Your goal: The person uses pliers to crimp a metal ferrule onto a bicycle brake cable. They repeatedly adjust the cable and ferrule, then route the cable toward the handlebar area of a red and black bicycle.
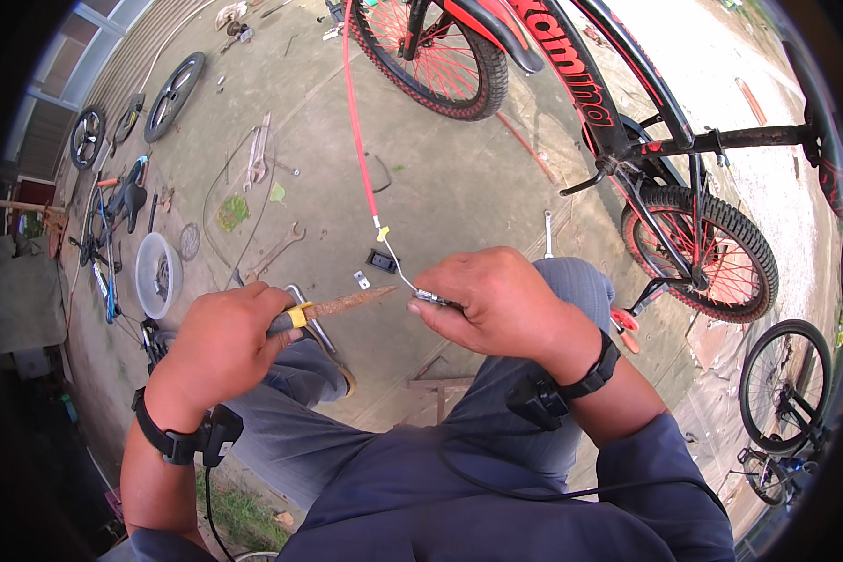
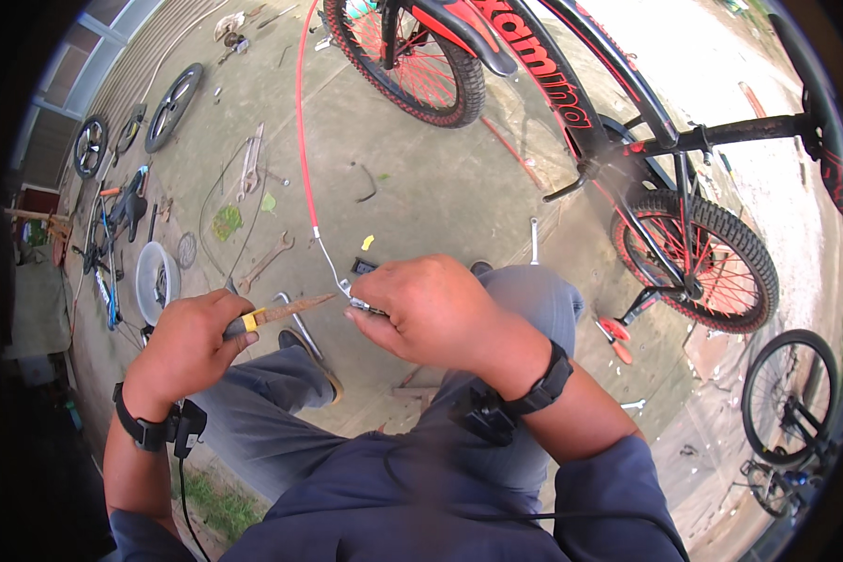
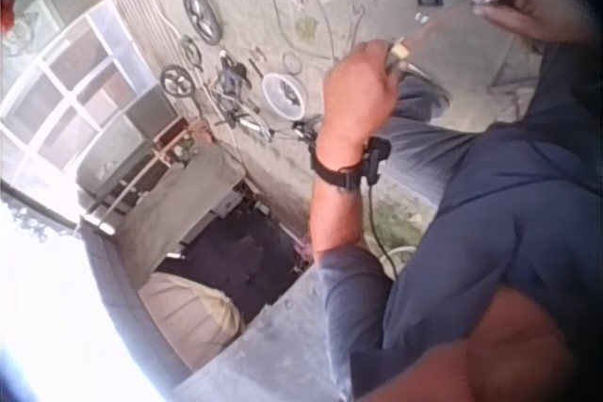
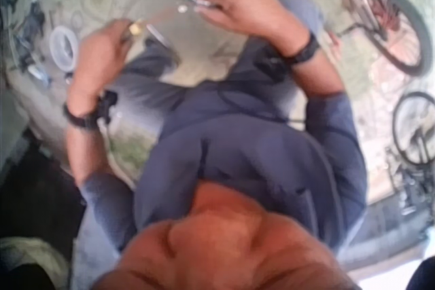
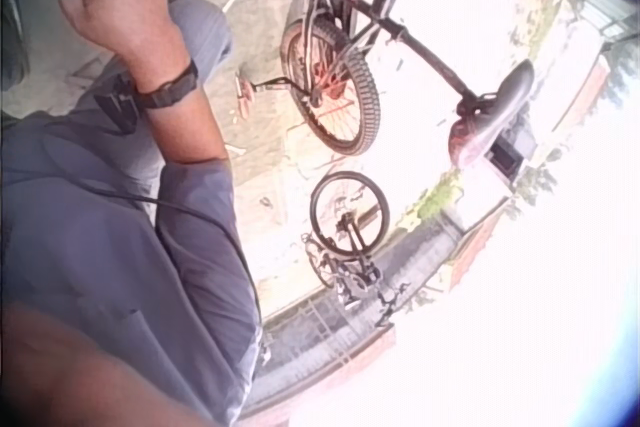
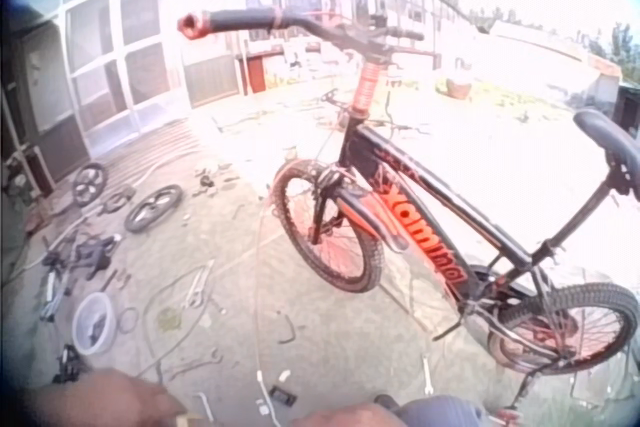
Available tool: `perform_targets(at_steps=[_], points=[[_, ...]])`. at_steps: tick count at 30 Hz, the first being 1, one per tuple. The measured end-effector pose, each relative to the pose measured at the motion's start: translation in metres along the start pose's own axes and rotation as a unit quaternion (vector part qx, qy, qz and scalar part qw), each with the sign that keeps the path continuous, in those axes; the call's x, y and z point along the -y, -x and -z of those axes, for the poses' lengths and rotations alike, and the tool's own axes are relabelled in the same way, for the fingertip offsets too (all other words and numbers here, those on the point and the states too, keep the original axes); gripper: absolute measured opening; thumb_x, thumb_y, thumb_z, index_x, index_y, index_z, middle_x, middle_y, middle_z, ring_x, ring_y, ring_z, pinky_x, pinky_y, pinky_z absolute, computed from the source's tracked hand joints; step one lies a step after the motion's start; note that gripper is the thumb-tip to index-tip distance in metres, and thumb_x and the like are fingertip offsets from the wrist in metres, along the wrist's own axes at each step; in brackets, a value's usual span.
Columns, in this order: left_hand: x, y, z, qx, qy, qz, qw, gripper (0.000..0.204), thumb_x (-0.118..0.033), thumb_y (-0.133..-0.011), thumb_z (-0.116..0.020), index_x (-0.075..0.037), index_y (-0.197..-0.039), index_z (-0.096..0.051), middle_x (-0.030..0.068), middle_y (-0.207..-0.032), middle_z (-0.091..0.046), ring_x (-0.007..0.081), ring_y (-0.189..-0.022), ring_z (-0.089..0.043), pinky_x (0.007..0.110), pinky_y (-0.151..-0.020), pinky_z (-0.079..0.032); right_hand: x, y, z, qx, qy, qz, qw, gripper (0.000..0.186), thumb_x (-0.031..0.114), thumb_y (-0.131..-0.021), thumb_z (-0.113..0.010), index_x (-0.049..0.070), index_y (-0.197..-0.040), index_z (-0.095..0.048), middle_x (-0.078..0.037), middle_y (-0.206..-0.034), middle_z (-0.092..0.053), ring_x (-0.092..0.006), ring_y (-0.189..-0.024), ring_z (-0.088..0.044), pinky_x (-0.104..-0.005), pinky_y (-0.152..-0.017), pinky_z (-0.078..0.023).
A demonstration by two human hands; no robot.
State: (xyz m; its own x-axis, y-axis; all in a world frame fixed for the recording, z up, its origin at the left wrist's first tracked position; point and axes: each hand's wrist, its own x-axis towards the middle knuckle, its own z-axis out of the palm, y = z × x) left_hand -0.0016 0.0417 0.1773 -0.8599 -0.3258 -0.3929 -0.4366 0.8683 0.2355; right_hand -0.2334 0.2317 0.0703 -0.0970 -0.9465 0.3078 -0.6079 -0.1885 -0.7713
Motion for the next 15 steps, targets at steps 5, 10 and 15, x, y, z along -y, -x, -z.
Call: perform_targets(at_steps=[5,10,15], points=[[-0.009,-0.006,-0.037,-0.009,0.310,0.118,0.943,0.022,-0.013,-0.095,-0.078,-0.003,-0.110,-0.067,0.0082,-0.099,-0.072,0.0220,-0.089,-0.070,0.036,-0.080,-0.054,0.002,0.000,-0.002,-0.005,-0.003,-0.008,1.000,0.020,0.023,-0.093,-0.072,0.006,-0.087,-0.064,-0.013,-0.076,-0.064,-0.0377,-0.075,-0.066,-0.0487,-0.061,-0.050],[-0.051,-0.036,-0.077,-0.147,0.618,0.101,0.765,0.030,-0.010,-0.096,-0.077,-0.006,-0.120,-0.060,0.0054,-0.105,-0.072,0.0115,-0.092,-0.067,0.025,-0.075,-0.051,0.009,-0.002,-0.003,-0.004,0.005,-0.013,1.000,0.022,0.023,-0.092,-0.073,0.006,-0.087,-0.061,-0.013,-0.075,-0.062,-0.0378,-0.072,-0.065,-0.0485,-0.060,-0.049],[-0.068,-0.063,-0.069,-0.167,0.735,0.066,0.654,0.032,-0.006,-0.094,-0.078,-0.009,-0.121,-0.060,0.0068,-0.107,-0.074,0.0094,-0.086,-0.067,0.021,-0.062,-0.045,0.008,0.000,-0.005,0.000,-0.004,-0.027,1.000,0.022,0.023,-0.092,-0.074,0.006,-0.088,-0.061,-0.014,-0.075,-0.062,-0.0381,-0.071,-0.065,-0.0487,-0.060,-0.049]])
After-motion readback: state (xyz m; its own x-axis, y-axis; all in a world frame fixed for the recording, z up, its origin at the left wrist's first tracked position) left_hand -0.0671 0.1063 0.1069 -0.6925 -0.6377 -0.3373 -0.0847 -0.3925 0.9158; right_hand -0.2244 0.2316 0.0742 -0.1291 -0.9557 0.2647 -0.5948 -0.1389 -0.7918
